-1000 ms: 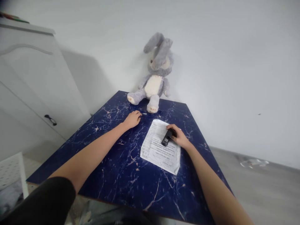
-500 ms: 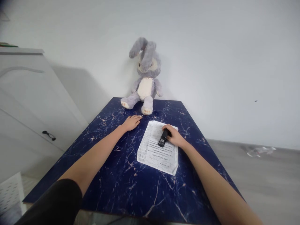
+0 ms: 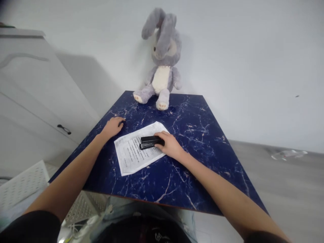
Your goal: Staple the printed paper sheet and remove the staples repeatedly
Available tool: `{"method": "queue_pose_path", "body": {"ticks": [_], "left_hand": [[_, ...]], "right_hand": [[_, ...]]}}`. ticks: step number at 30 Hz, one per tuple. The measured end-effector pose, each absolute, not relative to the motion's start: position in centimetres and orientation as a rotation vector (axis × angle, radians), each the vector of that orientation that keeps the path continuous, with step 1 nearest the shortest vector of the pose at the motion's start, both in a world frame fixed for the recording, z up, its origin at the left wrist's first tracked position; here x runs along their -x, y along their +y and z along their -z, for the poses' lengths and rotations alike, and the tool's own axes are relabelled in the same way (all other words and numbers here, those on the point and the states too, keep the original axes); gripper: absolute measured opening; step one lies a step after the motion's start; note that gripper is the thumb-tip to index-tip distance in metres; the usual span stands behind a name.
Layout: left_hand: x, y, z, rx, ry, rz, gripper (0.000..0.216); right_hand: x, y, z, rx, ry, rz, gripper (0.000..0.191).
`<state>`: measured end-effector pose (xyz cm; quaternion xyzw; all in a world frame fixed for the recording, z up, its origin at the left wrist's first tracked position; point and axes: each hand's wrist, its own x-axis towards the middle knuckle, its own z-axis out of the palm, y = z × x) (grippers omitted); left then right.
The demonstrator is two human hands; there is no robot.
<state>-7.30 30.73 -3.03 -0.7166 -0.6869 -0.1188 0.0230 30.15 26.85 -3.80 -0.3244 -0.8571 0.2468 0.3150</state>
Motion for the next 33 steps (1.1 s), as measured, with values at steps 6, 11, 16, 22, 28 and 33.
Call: {"method": "queue_pose_path", "body": {"ticks": [6, 11, 16, 22, 28, 33], "left_hand": [[4.6, 31.0, 3.0, 2.167, -2.158, 0.371, 0.028], [2.8, 30.8, 3.0, 2.248, -2.091, 0.329, 0.035], [3.1, 30.9, 3.8, 2.299, -2.03, 0.433, 0.04], [5.1, 32.1, 4.8, 2.339, -2.006, 0.569, 0.044], [4.5, 31.7, 4.1, 2.174, -2.037, 0.786, 0.034], [-2.6, 27.7, 1.5, 2.197, -1.872, 1.314, 0.031]], "right_hand": [[-29.5, 25.7, 3.4, 0.987, -2.315, -0.569, 0.028], [-29.4, 25.1, 3.3, 1.062, -2.337, -0.502, 0.023], [-29.4, 24.8, 3.3, 1.044, -2.361, -0.512, 0.019], [-29.3, 24.2, 3.5, 1.032, -2.281, -0.547, 0.017], [-29.1, 22.8, 3.5, 1.118, -2.32, -0.486, 0.026], [-29.2, 22.4, 3.9, 1.108, -2.299, -0.436, 0.023]]}}
